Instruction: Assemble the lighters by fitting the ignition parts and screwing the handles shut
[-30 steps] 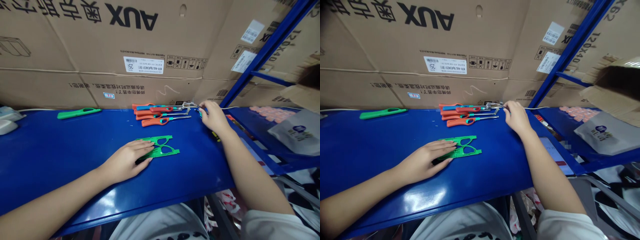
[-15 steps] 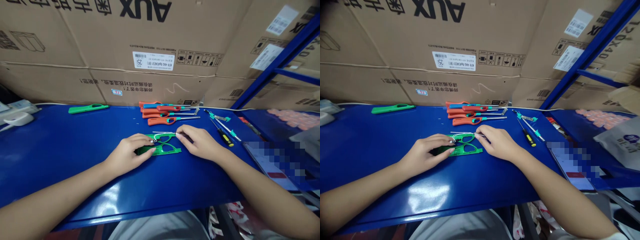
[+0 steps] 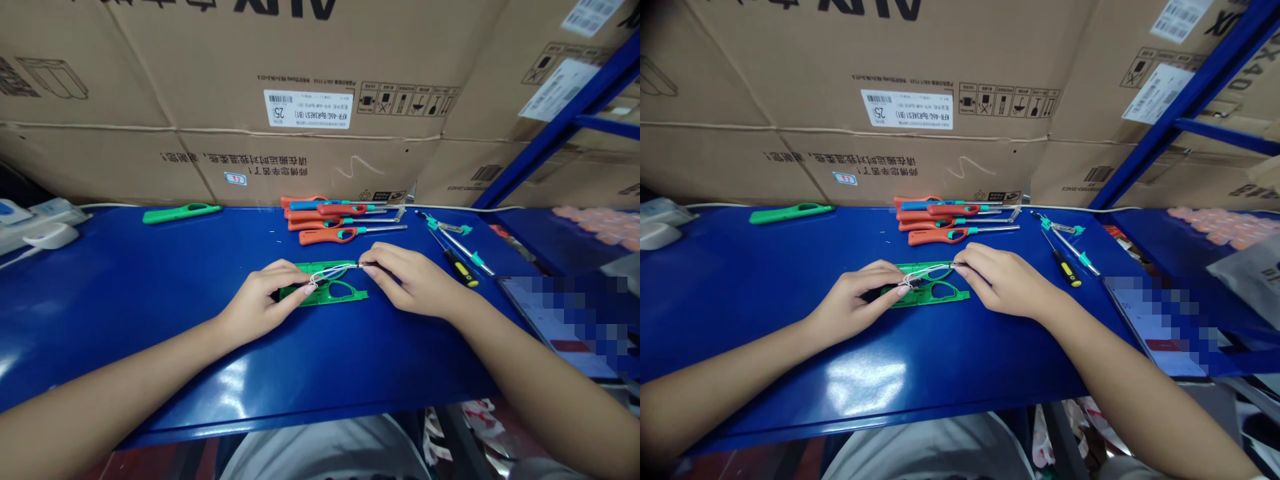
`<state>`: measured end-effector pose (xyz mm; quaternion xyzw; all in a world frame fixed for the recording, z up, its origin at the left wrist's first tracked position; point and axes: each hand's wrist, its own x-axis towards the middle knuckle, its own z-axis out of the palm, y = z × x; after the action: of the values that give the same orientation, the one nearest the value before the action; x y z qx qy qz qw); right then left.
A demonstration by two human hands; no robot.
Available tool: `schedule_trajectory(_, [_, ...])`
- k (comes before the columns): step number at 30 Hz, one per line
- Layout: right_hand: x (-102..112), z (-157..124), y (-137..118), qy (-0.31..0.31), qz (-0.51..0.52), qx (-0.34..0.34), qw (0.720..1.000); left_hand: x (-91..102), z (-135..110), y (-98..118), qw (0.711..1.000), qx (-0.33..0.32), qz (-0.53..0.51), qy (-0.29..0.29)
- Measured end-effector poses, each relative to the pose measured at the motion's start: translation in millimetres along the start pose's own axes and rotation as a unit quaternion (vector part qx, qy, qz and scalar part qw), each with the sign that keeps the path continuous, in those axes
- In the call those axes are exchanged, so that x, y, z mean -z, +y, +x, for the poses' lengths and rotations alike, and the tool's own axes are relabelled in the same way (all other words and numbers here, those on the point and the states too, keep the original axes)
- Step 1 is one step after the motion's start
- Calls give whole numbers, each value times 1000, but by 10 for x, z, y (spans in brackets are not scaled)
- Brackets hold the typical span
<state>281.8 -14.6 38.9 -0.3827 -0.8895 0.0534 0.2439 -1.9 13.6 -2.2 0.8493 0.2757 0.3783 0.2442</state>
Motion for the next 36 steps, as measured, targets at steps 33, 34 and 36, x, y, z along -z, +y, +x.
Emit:
schedule_trajectory(33, [118, -10, -38, -116, 77, -30, 990, 16, -3, -11, 999, -16, 34, 22])
schedule_trajectory(34, [124, -9, -29, -120, 94, -47, 987, 18, -3, -11, 999, -13, 35, 28])
schedule_trajectory(36, [127, -9, -12, -130, 126, -77, 980, 23, -4, -12, 999, -9, 36, 35])
